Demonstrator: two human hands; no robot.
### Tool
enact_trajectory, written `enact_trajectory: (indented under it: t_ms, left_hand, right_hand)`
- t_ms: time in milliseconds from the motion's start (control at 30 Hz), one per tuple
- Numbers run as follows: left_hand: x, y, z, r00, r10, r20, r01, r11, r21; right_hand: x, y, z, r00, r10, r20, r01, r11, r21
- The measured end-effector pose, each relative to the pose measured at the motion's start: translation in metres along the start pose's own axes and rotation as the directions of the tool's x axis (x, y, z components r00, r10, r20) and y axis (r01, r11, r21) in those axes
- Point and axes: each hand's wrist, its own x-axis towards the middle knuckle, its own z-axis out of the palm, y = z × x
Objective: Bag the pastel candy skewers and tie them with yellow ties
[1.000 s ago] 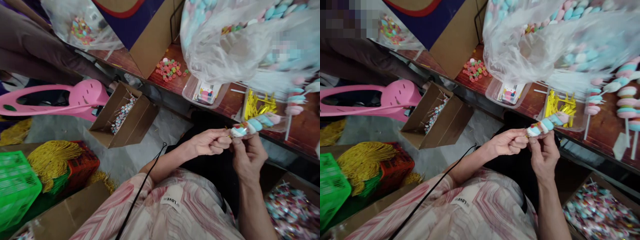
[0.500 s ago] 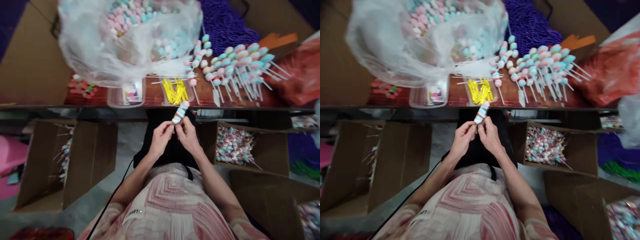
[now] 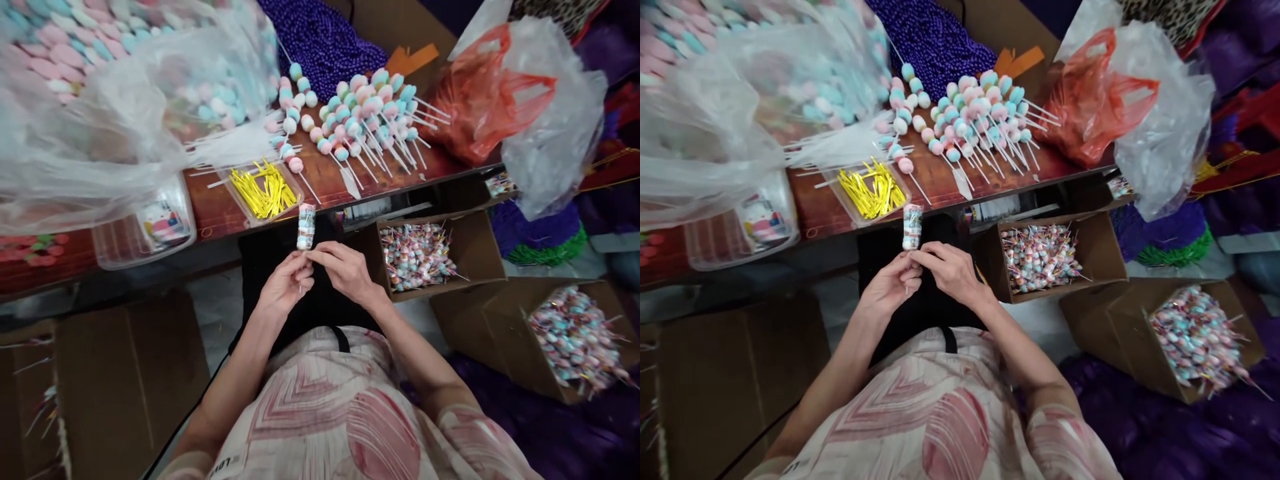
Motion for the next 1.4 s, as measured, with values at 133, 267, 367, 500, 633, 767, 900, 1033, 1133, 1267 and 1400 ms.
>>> enact_trajectory:
  t_ms: [133,267,367,500,633,767,900,1033,1133,1267,1400]
  left_hand:
    - [-0.001,0.0,0.007,0.994,-0.108,0.034,0.11,0.992,-0.064]
    - [-0.004,-0.002,0.013,0.993,-0.098,0.069,0.104,0.99,-0.095]
    - [-0.002,-0.005,0.015,0.996,0.038,0.079,-0.03,0.995,-0.094]
    - [0.003,-0.004,0.013,0.988,0.06,0.14,-0.059,0.998,-0.006]
    - [0.001,-0.004,0.009,0.944,0.262,0.201,-0.289,0.95,0.121]
    - [-0.001,-0.014,0.003,0.88,0.435,0.192,-0.475,0.804,0.358]
    - [0.004,-0.025,0.003,0.947,0.303,0.105,-0.318,0.841,0.437]
    - [0.009,-0.038,0.015,0.951,0.274,0.141,-0.307,0.882,0.356]
    - [0.016,-0.053,0.025,0.932,0.346,0.111,-0.362,0.853,0.375]
    - [0.032,-0.071,0.03,0.906,0.36,0.221,-0.415,0.657,0.629]
    - [0.043,-0.069,0.027,0.886,0.307,0.346,-0.458,0.471,0.754]
  right_hand:
    - [0.002,0.011,-0.007,0.995,-0.102,-0.014,0.099,0.986,-0.137]
    - [0.012,0.01,-0.005,0.976,-0.208,-0.067,0.189,0.957,-0.219]
    - [0.018,0.002,0.005,0.966,-0.2,-0.162,0.16,0.959,-0.232]
    - [0.017,-0.008,0.017,0.958,0.079,-0.276,-0.092,0.995,-0.032]
    - [0.014,-0.013,0.013,0.879,0.424,-0.217,-0.346,0.882,0.32]
    - [0.011,-0.017,0.007,0.831,0.516,-0.208,-0.403,0.815,0.416]
    - [-0.003,-0.025,0.008,0.805,0.543,-0.237,-0.423,0.806,0.413]
    - [-0.026,-0.029,0.007,0.751,0.62,-0.227,-0.468,0.743,0.479]
    - [-0.045,-0.029,0.005,0.74,0.652,-0.165,-0.501,0.699,0.511]
    - [-0.071,-0.014,0.011,0.675,0.724,-0.141,-0.489,0.583,0.648]
    - [-0.089,0.041,0.001,0.3,0.9,-0.316,-0.522,0.432,0.736]
